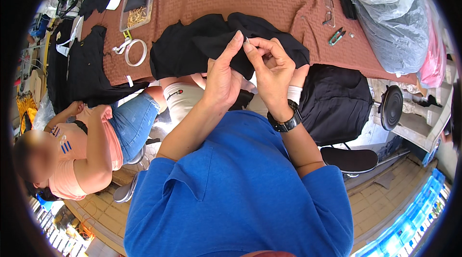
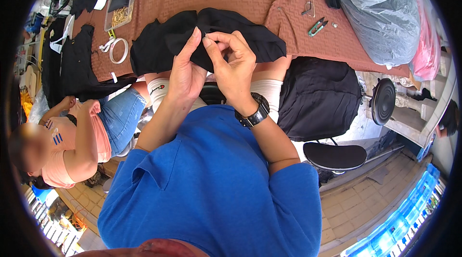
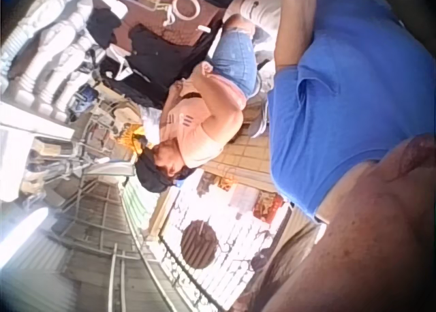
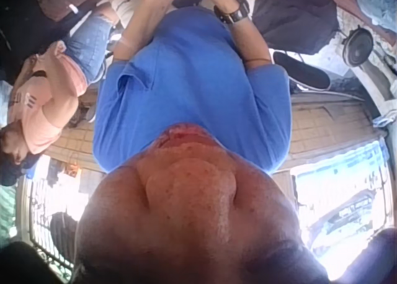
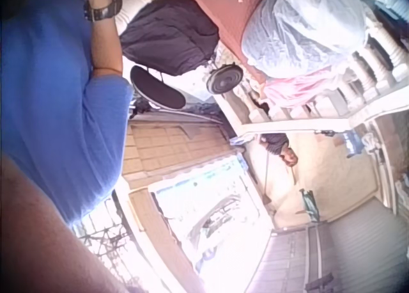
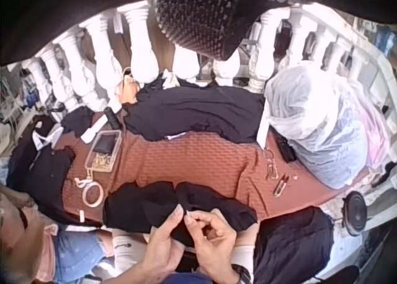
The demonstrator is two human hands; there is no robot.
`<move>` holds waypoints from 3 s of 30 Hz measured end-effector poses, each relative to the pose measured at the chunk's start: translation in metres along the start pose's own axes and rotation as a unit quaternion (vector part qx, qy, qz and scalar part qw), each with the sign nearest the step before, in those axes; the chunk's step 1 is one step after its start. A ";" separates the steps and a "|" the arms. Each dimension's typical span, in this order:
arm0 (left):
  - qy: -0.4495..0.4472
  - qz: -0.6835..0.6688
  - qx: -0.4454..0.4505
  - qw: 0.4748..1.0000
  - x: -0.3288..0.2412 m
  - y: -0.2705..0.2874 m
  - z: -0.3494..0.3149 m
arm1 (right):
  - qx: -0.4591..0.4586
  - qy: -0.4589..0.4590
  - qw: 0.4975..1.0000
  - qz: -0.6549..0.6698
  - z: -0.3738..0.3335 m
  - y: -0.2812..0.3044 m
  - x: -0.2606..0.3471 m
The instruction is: The person positions and aligns black fabric panels on a workspace, uses shears to trim edges, and places a white template over the material to mark or pin the fabric.
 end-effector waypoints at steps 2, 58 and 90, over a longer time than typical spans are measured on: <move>0.014 0.005 0.006 1.000 -0.002 -0.004 -0.002 | -0.001 -0.003 1.000 0.007 0.000 0.000 -0.001; 0.013 -0.016 -0.003 1.000 0.004 0.002 0.000 | -0.001 -0.070 0.995 0.072 -0.001 0.000 -0.015; 0.028 -0.084 0.001 0.996 0.018 0.010 0.004 | -0.010 -0.038 0.995 0.086 0.000 -0.002 -0.017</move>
Point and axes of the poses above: each hand's wrist, its own z-axis towards the middle knuckle, its own y-axis out of the back of the hand, x = y × z, the point moved 9 cm from there along z, towards the middle knuckle, and after that the axes turned 3 degrees about x, right-handed, at the moved point
